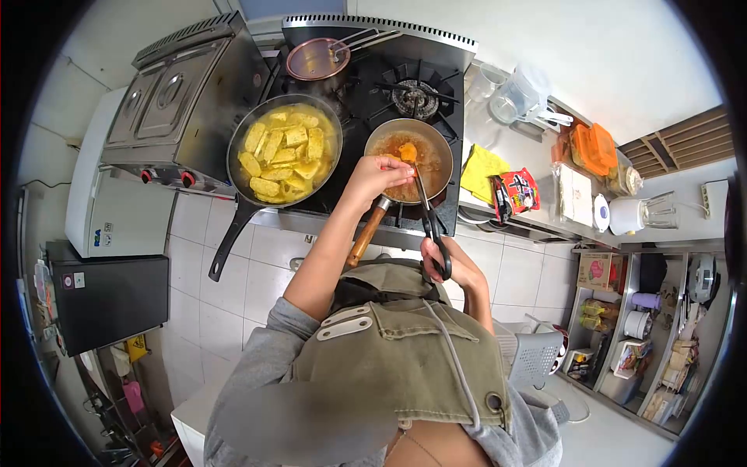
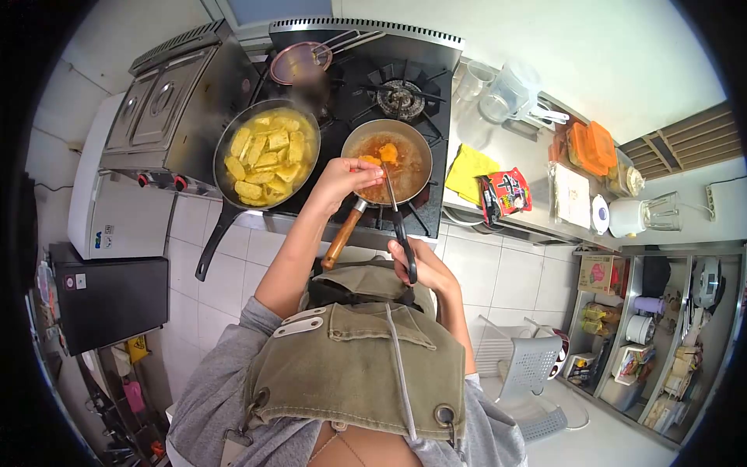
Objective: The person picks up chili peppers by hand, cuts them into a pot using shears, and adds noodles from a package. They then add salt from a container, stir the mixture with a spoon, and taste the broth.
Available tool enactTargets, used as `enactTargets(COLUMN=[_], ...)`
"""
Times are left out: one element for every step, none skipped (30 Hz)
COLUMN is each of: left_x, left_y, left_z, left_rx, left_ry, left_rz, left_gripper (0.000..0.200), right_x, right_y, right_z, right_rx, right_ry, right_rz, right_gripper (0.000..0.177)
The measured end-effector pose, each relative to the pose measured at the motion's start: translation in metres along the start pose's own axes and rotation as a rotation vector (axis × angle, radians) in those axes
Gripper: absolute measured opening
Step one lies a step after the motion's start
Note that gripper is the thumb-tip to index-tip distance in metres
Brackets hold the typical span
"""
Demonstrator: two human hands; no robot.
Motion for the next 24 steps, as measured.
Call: enactTargets(left_x=[0.000, 0.000, 0.001, 0.003, 0.006, 0.007, 0.007, 0.006, 0.007, 0.008, 0.009, 0.008, 0.007, 0.006, 0.005, 0.004, 0.004, 0.006, 0.009, 0.010, 0.010, 0.010, 0.010, 0.010], left_y=[-0.001, -0.002, -0.005, -0.008, -0.010, -0.010, -0.010, -0.010, -0.011, -0.012, -0.012, -0.011, -0.010, -0.009, -0.008, -0.006, -0.006, -0.006, -0.006, -0.007, -0.006, -0.005, -0.004, -0.003], left_z=[0.000, -0.001, 0.001, 0.003, 0.003, 0.003, 0.004, 0.004, 0.005, 0.007, 0.009, 0.011, 0.012, 0.012, 0.012, 0.010, 0.009, 0.009, 0.010, 0.011, 0.011, 0.010, 0.009, 0.008], left_rx=[0.001, 0.003, 0.002, 0.006, 0.010, 0.010, 0.003, -0.005, -0.005, -0.014, -0.024, -0.027, -0.036, -0.043, -0.040, -0.036, -0.031, -0.028, -0.035, -0.043, -0.041, -0.020, 0.001, 0.002], left_ry=[-0.009, -0.018, -0.016, -0.004, 0.009, 0.010, 0.010, 0.010, 0.011, 0.019, 0.027, 0.028, 0.035, 0.043, 0.043, 0.032, 0.022, 0.022, 0.030, 0.038, 0.037, 0.021, 0.006, 0.007], left_rz=[0.001, 0.001, 0.002, 0.012, 0.023, 0.024, 0.016, 0.005, 0.003, -0.004, -0.011, -0.013, -0.014, -0.014, -0.014, -0.008, -0.002, -0.002, -0.010, -0.020, -0.021, -0.019, -0.017, -0.017], left_gripper=[0.019, 0.019, 0.019, 0.019, 0.019, 0.019, 0.019, 0.020, 0.020, 0.020, 0.020, 0.020, 0.020, 0.020, 0.020, 0.020, 0.020, 0.020, 0.018, 0.017, 0.017, 0.018, 0.020, 0.020], right_x=[0.000, 0.001, 0.001, 0.001, 0.000, -0.003, -0.004, -0.003, -0.002, -0.002, -0.009, -0.009, -0.008, -0.008, -0.010, -0.010, -0.009, -0.008, -0.010, -0.010, -0.010, -0.009, -0.009, -0.009], right_y=[0.000, 0.001, 0.001, 0.002, 0.001, 0.000, -0.002, -0.004, -0.004, -0.004, -0.006, -0.005, -0.004, -0.003, -0.003, -0.002, -0.002, -0.002, -0.003, -0.003, -0.003, -0.003, -0.003, -0.003], right_z=[0.001, 0.002, 0.003, 0.004, 0.005, 0.004, 0.003, 0.001, -0.002, -0.003, -0.002, -0.003, -0.004, -0.004, -0.004, -0.004, -0.005, -0.006, -0.006, -0.006, -0.006, -0.007, -0.007, -0.007], right_rx=[-0.004, -0.004, -0.008, -0.013, -0.014, -0.023, -0.031, -0.031, -0.041, -0.050, -0.031, -0.028, -0.018, -0.009, 0.003, -0.001, 0.003, 0.008, 0.015, 0.013, 0.009, 0.007, 0.006, 0.003], right_ry=[-0.001, 0.000, 0.017, 0.033, 0.034, 0.009, -0.015, -0.012, -0.054, -0.097, -0.142, -0.141, -0.111, -0.081, -0.048, -0.048, -0.028, -0.009, -0.002, -0.002, -0.013, -0.024, -0.024, -0.020], right_rz=[0.002, 0.001, -0.021, -0.043, -0.045, -0.061, -0.075, -0.074, -0.057, -0.041, -0.021, -0.020, -0.017, -0.014, -0.009, -0.010, -0.010, -0.010, -0.006, -0.005, -0.015, -0.024, -0.024, -0.026], right_gripper=[0.057, 0.057, 0.056, 0.055, 0.055, 0.054, 0.054, 0.054, 0.054, 0.055, 0.057, 0.057, 0.058, 0.059, 0.062, 0.062, 0.063, 0.065, 0.065, 0.065, 0.065, 0.064, 0.064, 0.064])
Point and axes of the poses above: each hand's wrist, its own y-axis away from the middle knuckle, its own z-axis out of the back of the hand, x = y × z, the point moved 4 cm from there along -y, towards the middle knuckle, and after that the axes turned 1 degree about -y, right-handed, at the moved point
